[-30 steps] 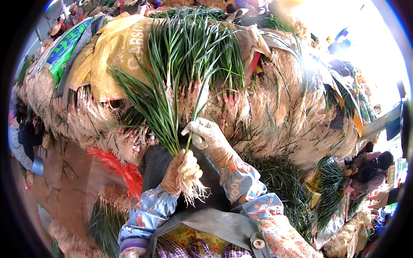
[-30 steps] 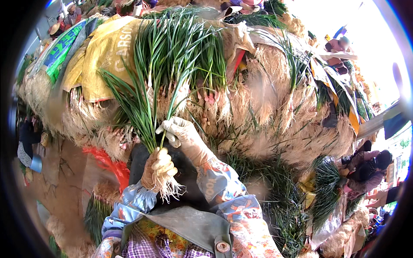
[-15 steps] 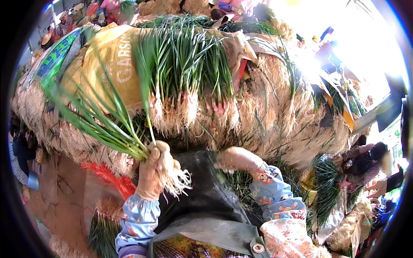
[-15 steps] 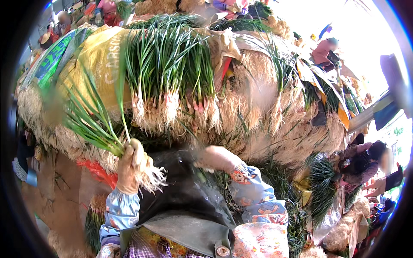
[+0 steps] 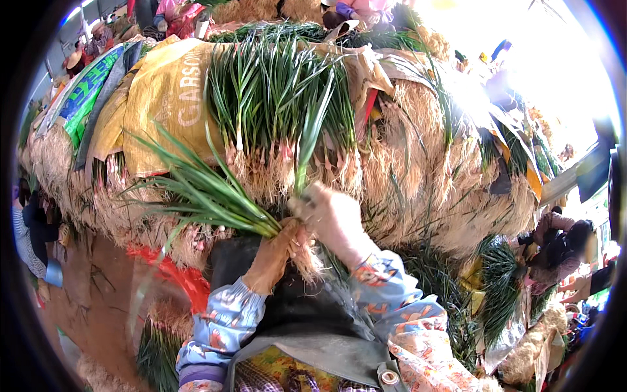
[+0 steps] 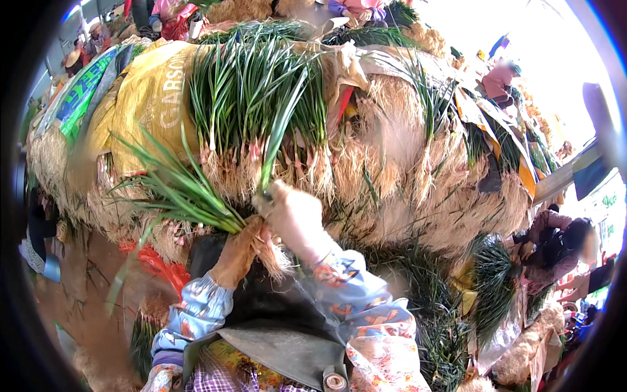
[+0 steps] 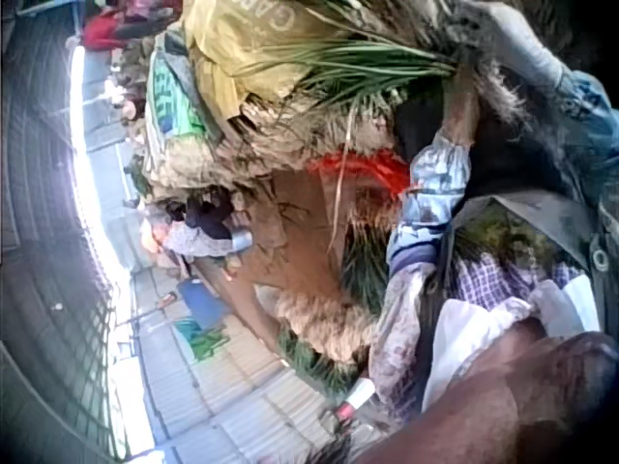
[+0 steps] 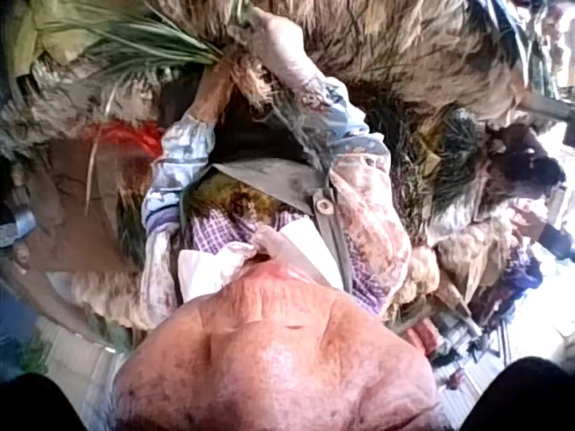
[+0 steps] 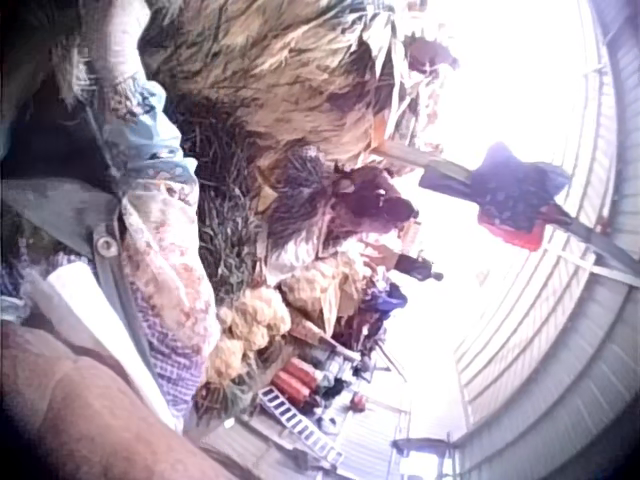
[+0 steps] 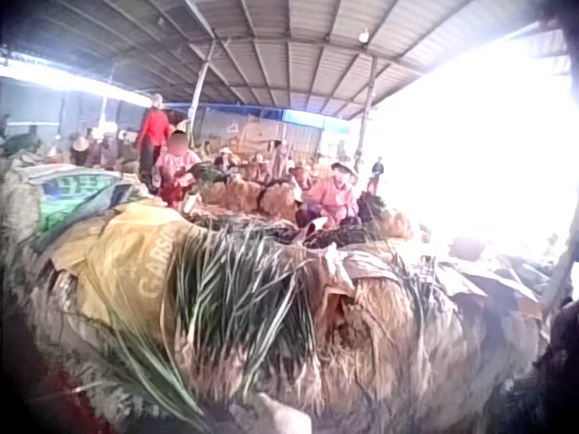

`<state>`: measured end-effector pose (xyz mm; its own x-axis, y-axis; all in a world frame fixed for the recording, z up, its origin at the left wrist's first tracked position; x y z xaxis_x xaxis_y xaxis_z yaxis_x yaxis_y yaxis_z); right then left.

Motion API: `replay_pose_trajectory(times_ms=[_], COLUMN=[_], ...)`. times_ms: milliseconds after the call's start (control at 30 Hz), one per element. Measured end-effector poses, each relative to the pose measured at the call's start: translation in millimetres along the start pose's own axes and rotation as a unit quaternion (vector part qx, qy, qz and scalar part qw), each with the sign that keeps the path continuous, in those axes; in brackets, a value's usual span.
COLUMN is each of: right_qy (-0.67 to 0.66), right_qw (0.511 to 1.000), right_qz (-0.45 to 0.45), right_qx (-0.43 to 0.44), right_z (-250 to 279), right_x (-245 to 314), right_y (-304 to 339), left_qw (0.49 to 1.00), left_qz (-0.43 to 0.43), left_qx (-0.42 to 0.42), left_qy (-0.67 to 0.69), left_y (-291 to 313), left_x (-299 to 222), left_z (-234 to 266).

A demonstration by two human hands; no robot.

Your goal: The person sorts green plants by pulling individual stems from a large pile, cleaning off debris by hand, and placing them into smaller bundles.

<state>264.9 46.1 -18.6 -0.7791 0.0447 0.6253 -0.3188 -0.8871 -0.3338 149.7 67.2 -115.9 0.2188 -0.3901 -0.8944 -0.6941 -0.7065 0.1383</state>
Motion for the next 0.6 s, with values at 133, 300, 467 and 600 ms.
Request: replay_pose_trajectory(times_ms=[133,300,467,600], right_qy=[-0.538,-0.687,-0.567,-0.503], right_qw=[0.776,0.642,0.743,0.796], right_qz=[-0.324,-0.256,-0.34,-0.335], right_qx=[0.06,0.226,0.109,-0.014], right_z=[-35,-43,-55,-62], right_x=[-41,-8,-23,-29], right_y=[17,16,25,30], left_qw=[0.984,0.946,0.98,0.983], left_qz=[0.106,0.104,0.134,0.131], left_qx=[0.033,0.147,0.008,-0.022], left_qy=[0.139,0.268,0.147,0.127], left_y=[7,13,14,15], left_x=[-5,3,14,21], left_z=[-11,-8,4,6])
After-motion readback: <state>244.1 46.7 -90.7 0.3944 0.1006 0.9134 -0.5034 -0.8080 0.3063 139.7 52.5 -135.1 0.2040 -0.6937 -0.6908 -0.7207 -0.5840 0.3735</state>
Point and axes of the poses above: each hand's wrist, its own y-axis away from the middle knuckle, its own z-axis out of the back of the hand, x = y × z, the point moved 5 cm from there along -y, towards the middle knuckle, and after that the axes turned 10 degrees about -y, right-handed, at the moved point
